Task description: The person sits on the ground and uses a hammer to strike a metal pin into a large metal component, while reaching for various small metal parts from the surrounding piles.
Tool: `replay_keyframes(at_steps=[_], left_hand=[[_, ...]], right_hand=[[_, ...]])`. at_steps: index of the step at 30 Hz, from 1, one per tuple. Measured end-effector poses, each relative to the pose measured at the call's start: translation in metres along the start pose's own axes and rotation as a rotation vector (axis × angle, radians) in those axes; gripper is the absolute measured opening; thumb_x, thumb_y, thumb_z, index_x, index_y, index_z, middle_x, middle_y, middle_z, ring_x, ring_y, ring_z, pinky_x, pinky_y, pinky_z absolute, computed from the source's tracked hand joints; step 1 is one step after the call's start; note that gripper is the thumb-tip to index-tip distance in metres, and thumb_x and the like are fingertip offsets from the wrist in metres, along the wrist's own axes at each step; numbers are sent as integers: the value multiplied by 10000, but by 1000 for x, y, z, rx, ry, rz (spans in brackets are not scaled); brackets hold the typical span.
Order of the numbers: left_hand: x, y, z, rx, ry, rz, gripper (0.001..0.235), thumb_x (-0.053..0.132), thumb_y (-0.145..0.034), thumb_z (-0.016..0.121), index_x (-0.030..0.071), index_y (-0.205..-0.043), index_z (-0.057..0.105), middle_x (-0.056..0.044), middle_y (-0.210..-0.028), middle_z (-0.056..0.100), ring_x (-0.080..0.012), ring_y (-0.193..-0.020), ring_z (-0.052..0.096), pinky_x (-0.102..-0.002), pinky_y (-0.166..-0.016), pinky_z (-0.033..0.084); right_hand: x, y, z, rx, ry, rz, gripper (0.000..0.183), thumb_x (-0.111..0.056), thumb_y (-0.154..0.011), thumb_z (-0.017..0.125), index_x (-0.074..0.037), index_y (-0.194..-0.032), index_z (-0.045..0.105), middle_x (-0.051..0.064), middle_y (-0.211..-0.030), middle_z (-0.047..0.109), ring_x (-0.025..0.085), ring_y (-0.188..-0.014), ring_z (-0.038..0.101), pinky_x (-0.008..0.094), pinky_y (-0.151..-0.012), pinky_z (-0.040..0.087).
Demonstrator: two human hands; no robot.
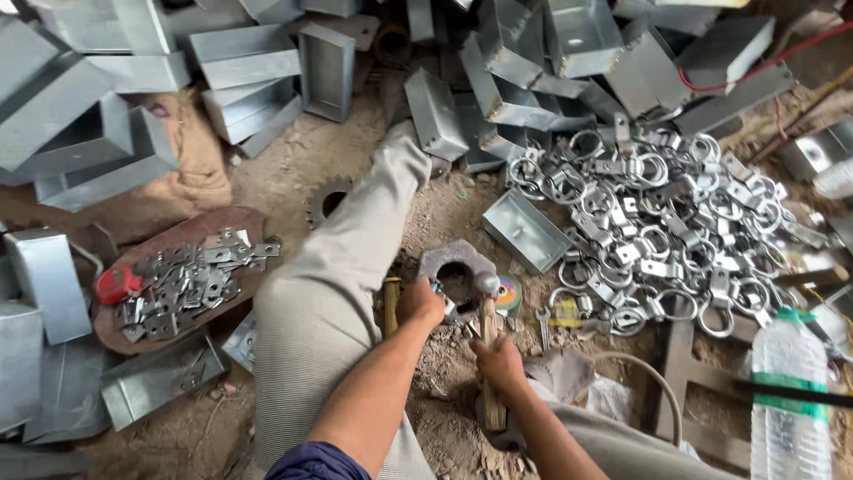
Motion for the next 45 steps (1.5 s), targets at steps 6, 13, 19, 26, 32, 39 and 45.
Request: replay_keyframes(at_steps=[6, 13, 19, 26, 32, 39, 45], left_hand=[[7, 11, -11, -7, -25, 70, 271, 194, -898, 730, 146, -1164, 708, -132, -1178, 729, -367, -1095, 697, -492, -907, 576], [9, 2, -24, -75, -99, 129, 277, 190, -872, 764, 132, -1139, 718, -123, -1102, 748, -330, -1040, 723, -464, -875, 582], [13, -5, -13, -30, -154, 261, 172, 87, -1017, 567, 79, -1052, 735, -140, -1018, 763, -298, -940, 769, -459, -790, 616], [40, 3, -4, 108, -359, 589, 220, 95, -1007, 527, 77, -980, 745, -161, -1018, 752, -334, -939, 753, -439, -706, 646], [37, 2, -71, 217, 104, 496, 222, 197, -866, 737, 2, -968, 711, -211, -933, 739, -379, -858, 738, -465, -723, 601], [72, 4, -151, 187, 482, 492, 213, 243, -864, 768, 78, -998, 751, -156, -930, 777, -338, -886, 758, -424, -792, 584], [60, -1, -188, 265, 548, 487, 225, 216, -844, 771, 63, -1005, 736, -175, -953, 772, -365, -932, 749, -450, -818, 581]], right_hand=[[10, -10, 13, -153, -248, 89, 293, -221, -908, 708, -23, -962, 500, 120, -715, 627, 204, -528, 612, 352, -453, 551], [-7, 13, 4, 10, -57, 117, 350, -229, -937, 723, 1, -1023, 473, 98, -741, 606, 167, -527, 548, 327, -419, 477], [-35, 51, 7, 108, -27, 141, 323, -212, -935, 711, 21, -1024, 505, 118, -756, 581, 186, -541, 515, 336, -428, 438], [-57, 90, 1, 165, 136, 119, 353, -334, -978, 679, 2, -925, 583, 82, -714, 601, 151, -518, 499, 313, -453, 434], [-133, 136, -28, 213, 99, -208, 382, -364, -1045, 508, -29, -887, 600, 57, -687, 577, 143, -494, 481, 318, -406, 417], [-106, 90, -5, 225, 342, -118, 541, -465, -1105, 381, 2, -981, 624, 142, -800, 654, 198, -577, 561, 375, -465, 459], [-33, 32, 33, 155, 711, -35, 600, -547, -1025, 468, 30, -1181, 521, 224, -947, 663, 292, -713, 643, 468, -599, 556]])
Point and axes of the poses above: each hand's wrist, its own y-axis away from the middle knuckle, its own z-axis out of the palm, x = y × z, the point moved 10 cm from there along -y, towards the middle knuckle
